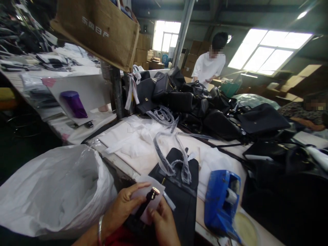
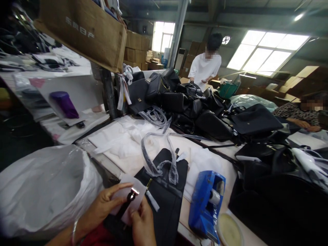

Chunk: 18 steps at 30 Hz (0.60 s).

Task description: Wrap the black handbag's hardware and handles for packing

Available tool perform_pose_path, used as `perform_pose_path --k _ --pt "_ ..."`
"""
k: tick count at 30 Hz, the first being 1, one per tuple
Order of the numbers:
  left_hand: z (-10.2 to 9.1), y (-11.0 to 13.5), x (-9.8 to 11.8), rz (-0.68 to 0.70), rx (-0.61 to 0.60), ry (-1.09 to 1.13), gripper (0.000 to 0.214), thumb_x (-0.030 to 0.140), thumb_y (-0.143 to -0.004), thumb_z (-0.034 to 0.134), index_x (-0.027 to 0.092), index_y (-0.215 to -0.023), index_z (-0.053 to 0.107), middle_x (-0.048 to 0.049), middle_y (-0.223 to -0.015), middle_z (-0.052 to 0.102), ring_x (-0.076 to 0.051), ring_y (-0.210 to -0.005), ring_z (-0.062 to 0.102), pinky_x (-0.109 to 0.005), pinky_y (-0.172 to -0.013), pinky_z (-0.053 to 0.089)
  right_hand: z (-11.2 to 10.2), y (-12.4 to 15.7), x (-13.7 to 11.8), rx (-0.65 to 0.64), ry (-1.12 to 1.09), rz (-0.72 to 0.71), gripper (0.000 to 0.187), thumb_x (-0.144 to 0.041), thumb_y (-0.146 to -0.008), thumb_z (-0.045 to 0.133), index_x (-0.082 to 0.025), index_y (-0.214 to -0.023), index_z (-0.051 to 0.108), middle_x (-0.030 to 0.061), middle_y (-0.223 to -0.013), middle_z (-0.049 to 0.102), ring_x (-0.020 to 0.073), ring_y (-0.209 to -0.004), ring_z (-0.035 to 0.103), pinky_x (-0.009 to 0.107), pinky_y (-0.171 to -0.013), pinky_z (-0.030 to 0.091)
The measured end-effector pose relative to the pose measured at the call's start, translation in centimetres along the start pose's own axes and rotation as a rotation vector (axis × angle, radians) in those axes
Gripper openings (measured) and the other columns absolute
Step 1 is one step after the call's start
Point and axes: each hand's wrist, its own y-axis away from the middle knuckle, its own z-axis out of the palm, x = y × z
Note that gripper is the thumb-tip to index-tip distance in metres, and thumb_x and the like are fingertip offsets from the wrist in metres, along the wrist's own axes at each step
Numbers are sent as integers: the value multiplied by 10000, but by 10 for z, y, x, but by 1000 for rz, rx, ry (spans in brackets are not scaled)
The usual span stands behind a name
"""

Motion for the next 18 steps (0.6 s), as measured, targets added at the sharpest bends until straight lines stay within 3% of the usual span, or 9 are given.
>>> perform_pose_path --k 5,8,9,11,14,16,18 --pt "3 2 -6 31 28 17 758 325 -844 678 264 -1493 291 -19 -1238 662 -226 -1075 624 -325 -978 464 -4 3 10 151 193 -25 310 -218 -724 618 -172 -1019 702 86 -1008 725 271 -957 660 398 -879 517" --pt "2 1 -13 1 27 131 1025 315 -830 699 232 -1529 -47 -45 -1135 692 -218 -967 660 -335 -891 507 -4 4 18 152 194 -4 207 -203 -716 628 -173 -902 714 75 -893 734 277 -904 673 402 -852 532" --pt "2 0 -15 -8 12 168 1063 315 -822 711 214 -1523 -83 -54 -1101 700 -222 -946 664 -338 -870 513 -4 5 21 136 170 -12 206 -225 -725 642 -178 -913 713 75 -900 735 280 -913 674 408 -862 531" --pt "-1 -1 -17 -20 -24 193 990 319 -804 732 181 -1528 72 -74 -1082 703 -236 -961 657 -333 -854 514 -4 8 27 122 126 -43 275 -327 -768 659 -193 -1003 704 83 -999 728 287 -983 662 424 -909 516" --pt "-3 -3 -14 -60 -86 164 586 370 -829 697 144 -1340 522 -85 -1081 706 -237 -924 652 -305 -804 515 -5 13 31 204 235 -129 404 -484 -813 641 -211 -1108 680 94 -1142 692 296 -1115 611 431 -1009 451" --pt "-1 -4 -7 -94 -112 145 435 429 -874 624 143 -1201 649 -74 -1012 726 -217 -840 651 -287 -742 513 -5 13 28 265 388 -167 418 -523 -829 621 -210 -1099 684 98 -1120 701 295 -1120 608 414 -1019 440" --pt "3 -4 1 -102 -124 156 421 461 -897 577 158 -1173 676 -65 -983 733 -207 -812 644 -284 -726 509 -5 10 21 298 493 -182 404 -522 -850 599 -206 -1085 685 99 -1090 711 289 -1092 624 384 -983 465"
